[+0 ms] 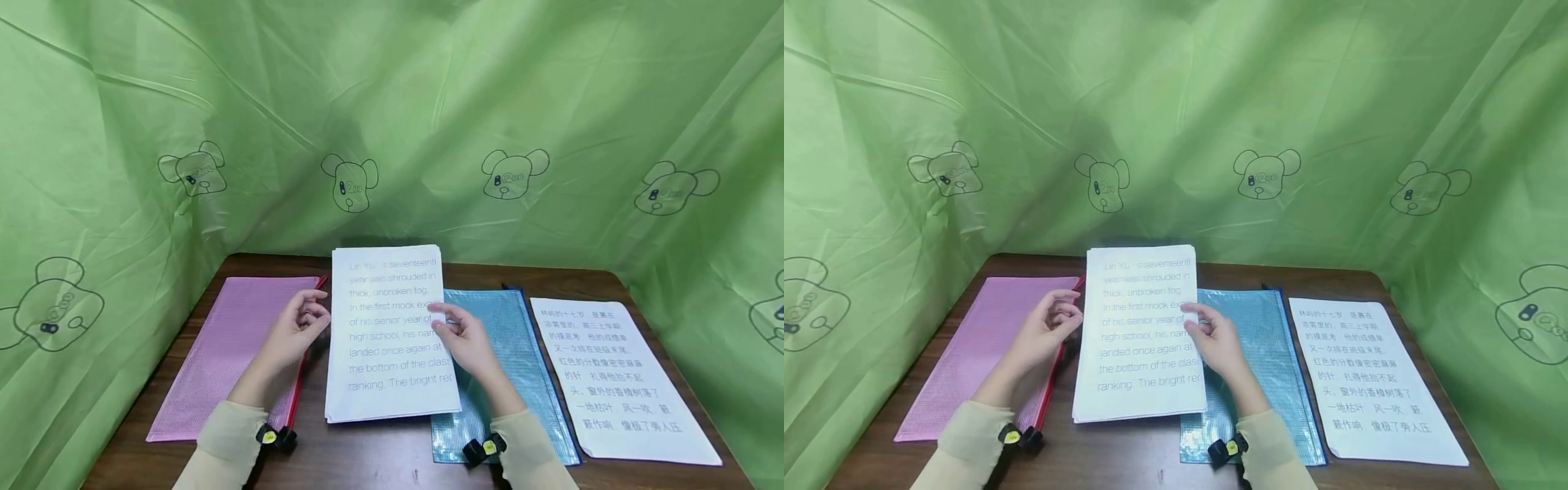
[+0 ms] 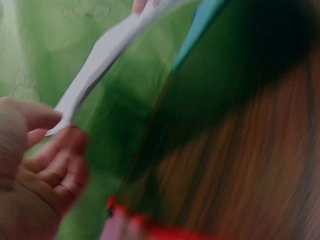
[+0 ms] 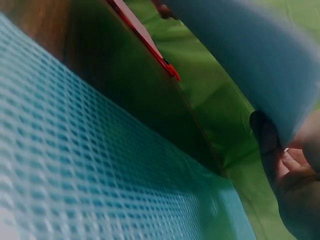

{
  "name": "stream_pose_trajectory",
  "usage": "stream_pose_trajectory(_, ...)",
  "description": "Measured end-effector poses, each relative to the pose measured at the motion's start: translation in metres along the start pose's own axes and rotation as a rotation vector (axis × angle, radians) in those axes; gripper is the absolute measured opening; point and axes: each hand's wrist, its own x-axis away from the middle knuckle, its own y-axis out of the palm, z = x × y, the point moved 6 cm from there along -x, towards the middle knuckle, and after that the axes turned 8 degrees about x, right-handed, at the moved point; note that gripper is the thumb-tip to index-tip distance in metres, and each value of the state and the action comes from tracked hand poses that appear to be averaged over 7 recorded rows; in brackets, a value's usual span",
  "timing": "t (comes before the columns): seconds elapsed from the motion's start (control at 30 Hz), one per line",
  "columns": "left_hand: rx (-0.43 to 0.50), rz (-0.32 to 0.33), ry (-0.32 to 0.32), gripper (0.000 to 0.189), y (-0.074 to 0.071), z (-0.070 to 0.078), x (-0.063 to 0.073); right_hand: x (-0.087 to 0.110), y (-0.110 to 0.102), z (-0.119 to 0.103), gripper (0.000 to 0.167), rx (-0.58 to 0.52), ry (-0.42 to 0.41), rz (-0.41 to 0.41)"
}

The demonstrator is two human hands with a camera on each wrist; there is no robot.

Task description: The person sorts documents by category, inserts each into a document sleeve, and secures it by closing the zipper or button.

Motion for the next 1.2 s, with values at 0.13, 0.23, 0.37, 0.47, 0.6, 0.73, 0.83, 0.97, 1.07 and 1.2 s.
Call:
stream_pose_trajectory(0.13, -0.267, -0.089, -0.019, 0.048, -0.019, -0.010, 0.003, 0.000, -0.003, 0.009, 0.032, 0.013, 0.039, 0.005)
stream_pose_trajectory(0.23, -0.401, -0.156, -0.035, 0.046, -0.028, -0.017, 0.006, -0.001, -0.003, 0.015, 0.031, 0.015, 0.063, 0.014)
stream_pose_trajectory(0.37, -0.475, -0.237, -0.055, 0.050, -0.030, -0.023, 0.010, -0.001, -0.003, 0.020, 0.030, 0.021, 0.079, 0.027)
stream_pose_trajectory(0.47, -0.513, -0.263, -0.061, 0.063, -0.027, -0.025, 0.011, -0.001, -0.002, 0.024, 0.029, 0.042, 0.102, 0.029)
stream_pose_trajectory(0.6, -0.557, -0.263, -0.060, 0.077, -0.024, -0.027, 0.012, -0.001, 0.000, 0.029, 0.028, 0.047, 0.140, 0.014)
stream_pose_trajectory(0.73, -0.565, -0.269, -0.055, 0.084, -0.021, -0.027, 0.012, -0.001, 0.000, 0.033, 0.029, 0.043, 0.149, 0.003)
stream_pose_trajectory(0.83, -0.551, -0.289, -0.051, 0.086, -0.018, -0.028, 0.011, -0.001, 0.000, 0.036, 0.029, 0.055, 0.149, 0.004)
stream_pose_trajectory(0.97, -0.516, -0.306, -0.060, 0.086, -0.016, -0.031, 0.012, -0.001, 0.000, 0.038, 0.028, 0.074, 0.152, 0.006)
stream_pose_trajectory(1.07, -0.496, -0.292, -0.064, 0.086, -0.017, -0.033, 0.013, -0.001, 0.000, 0.040, 0.027, 0.078, 0.157, 0.005)
stream_pose_trajectory(1.2, -0.559, -0.206, -0.020, 0.082, -0.020, -0.029, 0.012, -0.001, 0.000, 0.042, 0.027, 0.070, 0.165, 0.000)
